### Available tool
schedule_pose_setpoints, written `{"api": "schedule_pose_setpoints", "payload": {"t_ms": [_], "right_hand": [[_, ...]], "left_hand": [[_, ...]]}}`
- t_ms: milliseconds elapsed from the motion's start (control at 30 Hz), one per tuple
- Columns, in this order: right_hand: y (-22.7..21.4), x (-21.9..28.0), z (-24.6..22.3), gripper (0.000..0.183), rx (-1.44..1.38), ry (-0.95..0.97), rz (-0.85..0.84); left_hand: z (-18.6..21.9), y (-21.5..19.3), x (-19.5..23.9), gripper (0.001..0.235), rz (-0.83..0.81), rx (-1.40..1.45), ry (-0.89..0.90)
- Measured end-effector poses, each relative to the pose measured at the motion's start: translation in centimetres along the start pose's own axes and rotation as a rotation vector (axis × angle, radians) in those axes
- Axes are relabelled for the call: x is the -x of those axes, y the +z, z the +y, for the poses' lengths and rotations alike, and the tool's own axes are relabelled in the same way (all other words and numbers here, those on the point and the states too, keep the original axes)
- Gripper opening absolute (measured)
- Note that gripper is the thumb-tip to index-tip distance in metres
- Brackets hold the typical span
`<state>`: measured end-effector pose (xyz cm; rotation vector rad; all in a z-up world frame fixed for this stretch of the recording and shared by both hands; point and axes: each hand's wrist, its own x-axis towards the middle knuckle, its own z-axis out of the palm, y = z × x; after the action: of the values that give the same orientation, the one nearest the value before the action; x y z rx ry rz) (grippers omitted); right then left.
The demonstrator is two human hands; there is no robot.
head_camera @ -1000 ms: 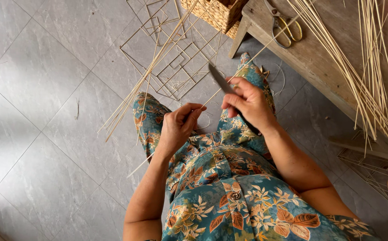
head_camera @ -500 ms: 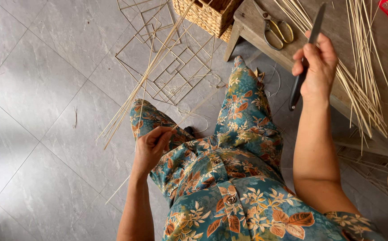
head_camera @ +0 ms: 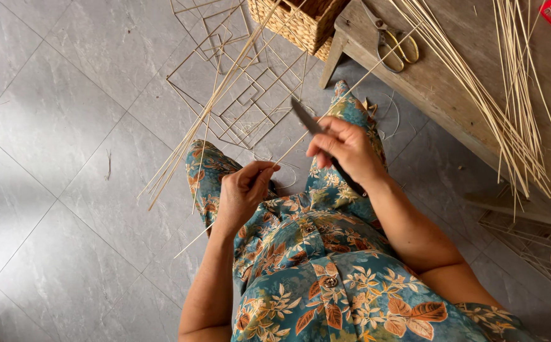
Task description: The person sits on the floor and weaves thin bamboo strips into a wire basket frame. They use a knife to trim the strips and a pair of scissors to cut excess material, continuing the weaving process throughout the clip.
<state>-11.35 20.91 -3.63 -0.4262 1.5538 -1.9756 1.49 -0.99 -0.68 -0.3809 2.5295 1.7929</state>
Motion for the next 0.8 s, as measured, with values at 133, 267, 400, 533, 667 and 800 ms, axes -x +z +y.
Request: {"api": "schedule_pose_setpoints", "payload": {"t_ms": [133, 267, 400, 533, 667, 800], "right_hand": [[-3.4, -0.8, -0.5, 0.012, -0.062, -0.033, 0.150], [-7.6, -1.5, -1.2, 0.009, 0.009, -0.094, 0.315], [-11.6, -1.8, -1.9, 0.012, -0.049, -0.151, 0.444], [-14.0, -0.8, -2.6, 0.020, -0.177, -0.275, 0.501], [-12.3, 1.1, -2.6, 0.041, -0.011, -0.246, 0.408], [-9.3, 1.3, -2.4, 0.072, -0.084, -0.108, 0.253]], "left_hand": [[-0.9, -0.8, 0.9, 0.016, -0.003, 0.019, -0.013], [-1.8, -1.9, 1.8, 0.015, -0.019, -0.023, -0.079], [-2.4, -2.5, 2.0, 0.015, -0.005, -0.052, -0.068], [-2.7, -3.3, 2.2, 0.016, 0.060, -0.057, -0.107], [-2.7, -3.4, 2.1, 0.016, 0.067, -0.066, -0.119], [-2.5, -3.2, 1.8, 0.016, 0.063, -0.040, -0.102]]}}
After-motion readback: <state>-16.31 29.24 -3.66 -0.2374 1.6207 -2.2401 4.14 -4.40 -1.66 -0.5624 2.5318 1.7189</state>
